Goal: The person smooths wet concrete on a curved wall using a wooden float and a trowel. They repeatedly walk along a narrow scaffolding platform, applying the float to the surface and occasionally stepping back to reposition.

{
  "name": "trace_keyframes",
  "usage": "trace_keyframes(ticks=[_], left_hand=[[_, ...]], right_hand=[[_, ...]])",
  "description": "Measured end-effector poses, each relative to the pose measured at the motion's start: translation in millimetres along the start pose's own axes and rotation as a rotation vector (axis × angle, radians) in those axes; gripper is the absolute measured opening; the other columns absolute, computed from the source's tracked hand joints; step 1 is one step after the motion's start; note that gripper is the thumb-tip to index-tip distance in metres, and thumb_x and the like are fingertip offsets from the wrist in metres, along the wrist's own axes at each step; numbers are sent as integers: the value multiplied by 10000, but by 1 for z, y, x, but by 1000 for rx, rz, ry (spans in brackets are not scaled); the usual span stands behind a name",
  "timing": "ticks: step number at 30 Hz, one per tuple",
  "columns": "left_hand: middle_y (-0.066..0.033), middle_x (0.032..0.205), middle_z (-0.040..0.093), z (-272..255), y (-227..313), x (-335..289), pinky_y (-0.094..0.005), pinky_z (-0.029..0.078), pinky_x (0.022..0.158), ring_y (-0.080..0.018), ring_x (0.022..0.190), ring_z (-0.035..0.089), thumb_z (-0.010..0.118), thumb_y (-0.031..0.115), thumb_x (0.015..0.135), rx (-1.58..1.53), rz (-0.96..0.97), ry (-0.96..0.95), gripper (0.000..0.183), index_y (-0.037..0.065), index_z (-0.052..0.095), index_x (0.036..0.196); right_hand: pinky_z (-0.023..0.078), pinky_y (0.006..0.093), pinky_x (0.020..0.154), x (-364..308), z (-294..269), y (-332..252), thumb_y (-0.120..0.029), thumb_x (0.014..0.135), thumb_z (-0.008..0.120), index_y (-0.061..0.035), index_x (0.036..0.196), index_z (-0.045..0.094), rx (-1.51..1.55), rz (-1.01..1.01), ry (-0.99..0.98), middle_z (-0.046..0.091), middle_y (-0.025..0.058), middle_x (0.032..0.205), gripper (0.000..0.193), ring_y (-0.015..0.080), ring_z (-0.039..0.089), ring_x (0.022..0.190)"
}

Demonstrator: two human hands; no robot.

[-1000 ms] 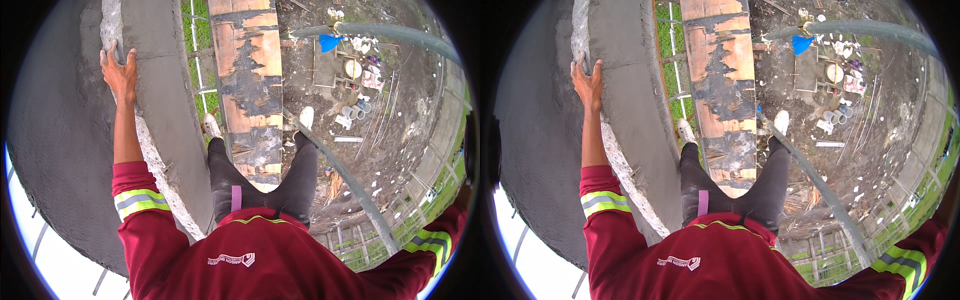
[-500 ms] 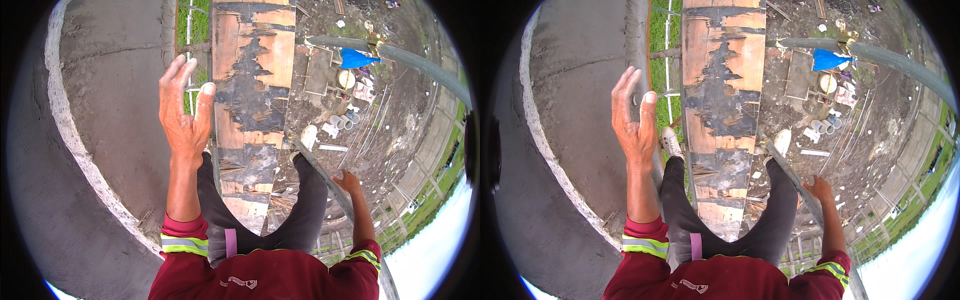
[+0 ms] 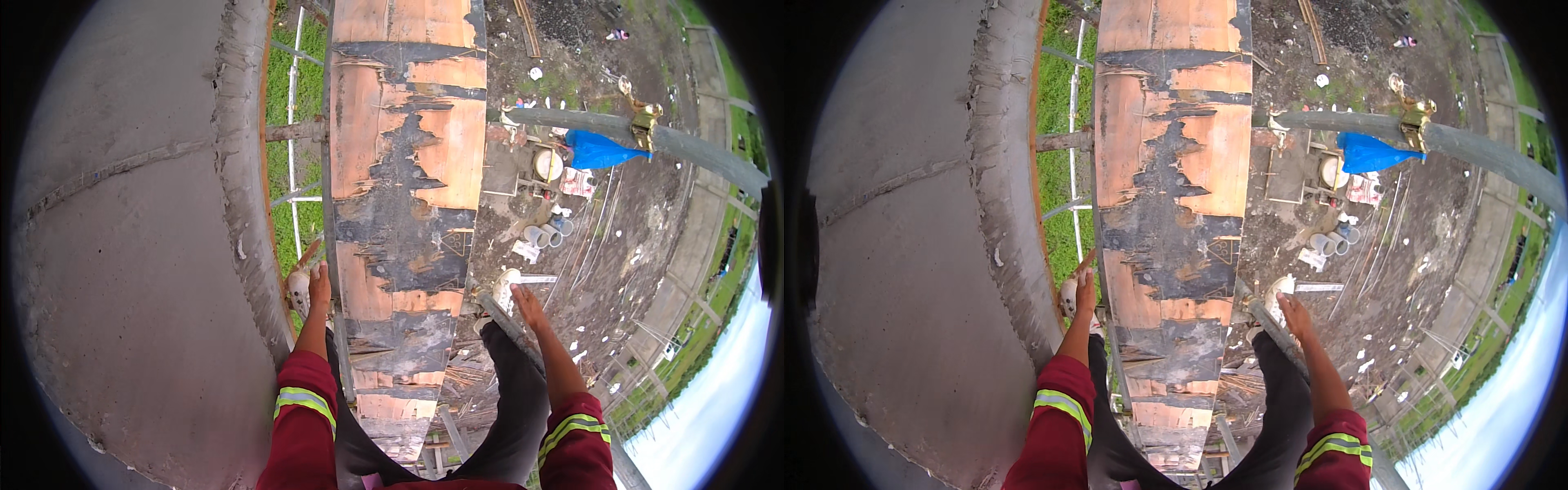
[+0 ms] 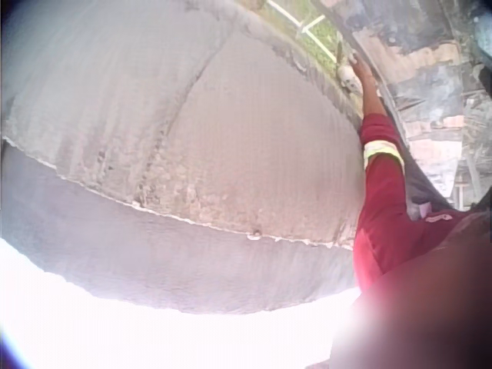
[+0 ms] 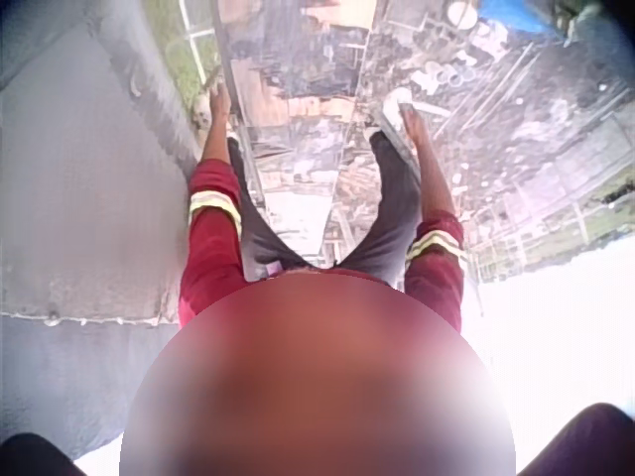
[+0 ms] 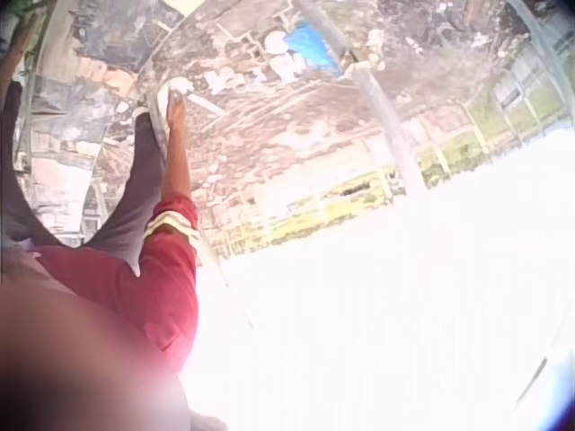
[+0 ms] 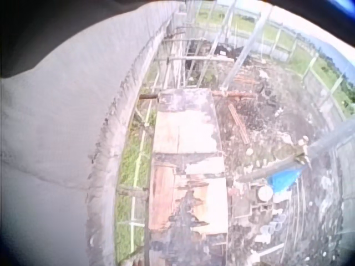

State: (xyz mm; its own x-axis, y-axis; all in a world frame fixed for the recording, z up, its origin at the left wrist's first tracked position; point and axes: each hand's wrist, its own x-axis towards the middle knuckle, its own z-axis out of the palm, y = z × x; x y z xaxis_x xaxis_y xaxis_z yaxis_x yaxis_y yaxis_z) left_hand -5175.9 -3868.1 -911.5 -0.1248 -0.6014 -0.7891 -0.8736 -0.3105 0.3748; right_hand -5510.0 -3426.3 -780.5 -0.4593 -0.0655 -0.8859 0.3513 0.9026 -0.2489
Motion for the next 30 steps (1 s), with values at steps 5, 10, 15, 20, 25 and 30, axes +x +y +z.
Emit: trace_keyframes(ticks=[5, 10, 15, 20, 25, 30], left_hand=[[-254, 1381, 549, 23, -40, 2, -435, 353, 1111, -398, 1304, 505, 368, 676, 987, -31, -58, -127, 808, 7, 496, 1422], [-259, 1466, 489, 49, -71, 17, -433, 313, 1155, -393, 1379, 446, 321, 776, 934, 31, -168, -241, 939, 17, 458, 1469], [-280, 1469, 476, 55, -84, 20, -438, 315, 1155, -402, 1397, 425, 335, 799, 915, -34, -170, -258, 981, -2, 446, 1472], [-279, 1434, 510, 55, -90, 24, -449, 345, 1129, -424, 1360, 459, 343, 801, 915, 41, -175, -252, 987, -19, 455, 1452], [-315, 1401, 515, 59, -92, 22, -481, 350, 1115, -448, 1333, 474, 303, 792, 930, 73, -141, -216, 984, -29, 432, 1458], [-317, 1419, 500, 60, -95, 19, -489, 335, 1123, -457, 1337, 466, 272, 802, 927, 163, -133, -186, 1006, -38, 427, 1459]], right_hand=[[346, 396, 1119, 79, 122, -9, -686, 976, 419, 12, 1446, 471, -55, 62, 72, 522, 252, 1438, 843, 363, 475, 1356], [277, 363, 1158, 95, 168, -29, -718, 964, 423, 3, 1491, 423, 559, 49, -94, 469, 140, 1493, 893, 268, 432, 1370], [323, 341, 1126, 99, 160, -35, -664, 998, 421, 11, 1458, 464, 667, 192, -101, 542, 104, 1407, 817, 224, 494, 1286], [365, 370, 1094, 109, 163, -21, -681, 1000, 378, 56, 1439, 466, 484, 64, -84, 542, 163, 1409, 863, 274, 509, 1290], [363, 400, 1093, 110, 172, -15, -726, 976, 360, 92, 1417, 471, 396, 8, 81, 546, 245, 1387, 936, 335, 506, 1296], [362, 417, 1090, 113, 181, -9, -743, 963, 358, 109, 1397, 484, 418, 122, 115, 545, 279, 1380, 965, 378, 509, 1288]])
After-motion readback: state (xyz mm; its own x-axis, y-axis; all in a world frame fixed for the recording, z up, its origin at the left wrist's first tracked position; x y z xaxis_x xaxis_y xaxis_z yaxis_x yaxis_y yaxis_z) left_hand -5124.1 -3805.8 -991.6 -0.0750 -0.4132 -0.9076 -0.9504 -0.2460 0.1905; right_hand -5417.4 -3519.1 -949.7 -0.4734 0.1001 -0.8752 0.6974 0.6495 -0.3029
